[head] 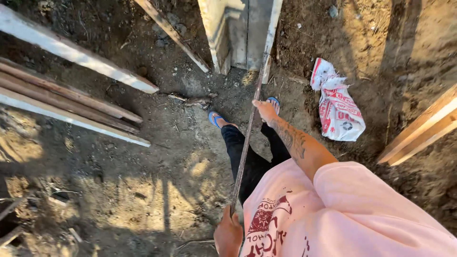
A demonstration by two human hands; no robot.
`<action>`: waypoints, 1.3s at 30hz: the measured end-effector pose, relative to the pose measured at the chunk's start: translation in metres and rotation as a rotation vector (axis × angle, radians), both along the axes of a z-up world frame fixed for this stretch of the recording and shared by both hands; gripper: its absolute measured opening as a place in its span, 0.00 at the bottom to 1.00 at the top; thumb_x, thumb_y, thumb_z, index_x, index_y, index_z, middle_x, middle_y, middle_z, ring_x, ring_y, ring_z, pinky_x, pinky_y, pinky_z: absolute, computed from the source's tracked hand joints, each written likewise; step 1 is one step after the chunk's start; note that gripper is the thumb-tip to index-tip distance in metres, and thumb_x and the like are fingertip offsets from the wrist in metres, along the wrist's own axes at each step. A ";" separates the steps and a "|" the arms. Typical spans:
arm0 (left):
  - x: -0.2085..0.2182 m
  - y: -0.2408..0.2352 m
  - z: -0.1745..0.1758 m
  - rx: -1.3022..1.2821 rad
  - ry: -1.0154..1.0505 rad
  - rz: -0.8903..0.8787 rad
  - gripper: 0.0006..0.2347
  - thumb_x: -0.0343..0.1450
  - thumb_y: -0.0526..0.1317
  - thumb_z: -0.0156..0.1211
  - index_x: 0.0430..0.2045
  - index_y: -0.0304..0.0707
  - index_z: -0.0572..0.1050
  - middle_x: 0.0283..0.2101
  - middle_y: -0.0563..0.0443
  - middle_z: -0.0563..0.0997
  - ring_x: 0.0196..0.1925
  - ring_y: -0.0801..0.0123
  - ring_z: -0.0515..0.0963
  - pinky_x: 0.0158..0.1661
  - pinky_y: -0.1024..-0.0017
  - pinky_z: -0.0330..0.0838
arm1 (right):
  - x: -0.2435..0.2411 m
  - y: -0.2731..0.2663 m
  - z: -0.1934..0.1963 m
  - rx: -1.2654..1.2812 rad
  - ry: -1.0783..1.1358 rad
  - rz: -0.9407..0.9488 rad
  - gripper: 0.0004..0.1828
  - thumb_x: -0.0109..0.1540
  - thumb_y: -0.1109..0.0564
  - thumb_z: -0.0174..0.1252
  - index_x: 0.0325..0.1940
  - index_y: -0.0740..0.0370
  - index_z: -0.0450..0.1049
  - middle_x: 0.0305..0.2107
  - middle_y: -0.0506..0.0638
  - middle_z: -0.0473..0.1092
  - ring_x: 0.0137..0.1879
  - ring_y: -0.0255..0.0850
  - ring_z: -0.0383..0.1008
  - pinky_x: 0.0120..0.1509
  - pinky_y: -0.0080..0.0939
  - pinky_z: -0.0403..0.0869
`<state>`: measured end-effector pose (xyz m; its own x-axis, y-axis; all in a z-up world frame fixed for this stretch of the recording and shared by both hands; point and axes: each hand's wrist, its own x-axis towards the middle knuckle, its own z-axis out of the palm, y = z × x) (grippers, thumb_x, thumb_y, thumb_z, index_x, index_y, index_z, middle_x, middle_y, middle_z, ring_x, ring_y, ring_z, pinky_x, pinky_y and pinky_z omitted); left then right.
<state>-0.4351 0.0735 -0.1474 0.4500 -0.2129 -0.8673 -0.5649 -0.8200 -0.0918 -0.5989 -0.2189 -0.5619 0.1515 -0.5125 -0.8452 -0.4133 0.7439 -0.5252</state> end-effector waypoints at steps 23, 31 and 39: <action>-0.017 0.089 -0.170 -0.212 0.101 0.146 0.16 0.74 0.55 0.48 0.41 0.43 0.71 0.29 0.34 0.83 0.31 0.36 0.82 0.34 0.43 0.76 | 0.010 -0.237 -0.102 -0.744 0.833 -0.094 0.26 0.54 0.43 0.72 0.37 0.69 0.75 0.34 0.68 0.76 0.43 0.65 0.77 0.45 0.59 0.75; -0.007 0.132 -0.303 -0.181 0.235 0.227 0.15 0.73 0.50 0.52 0.46 0.39 0.73 0.42 0.33 0.82 0.45 0.38 0.80 0.46 0.45 0.73 | 0.010 -0.247 -0.071 -0.732 0.533 -0.045 0.15 0.56 0.49 0.68 0.28 0.64 0.78 0.28 0.58 0.77 0.34 0.53 0.77 0.38 0.48 0.74; 0.038 0.142 -0.357 -0.212 0.227 0.201 0.21 0.67 0.54 0.63 0.46 0.39 0.74 0.46 0.29 0.79 0.49 0.38 0.78 0.49 0.49 0.72 | 0.021 -0.214 -0.017 -0.201 0.142 -0.235 0.05 0.66 0.57 0.57 0.37 0.55 0.77 0.26 0.40 0.73 0.20 0.31 0.55 0.24 0.35 0.58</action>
<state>-0.3967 0.2157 -0.5044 0.3021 -0.3250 -0.8962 -0.3766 -0.9043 0.2010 -0.5775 -0.4334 -0.5787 -0.1019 -0.6781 -0.7278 -0.3224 0.7147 -0.6207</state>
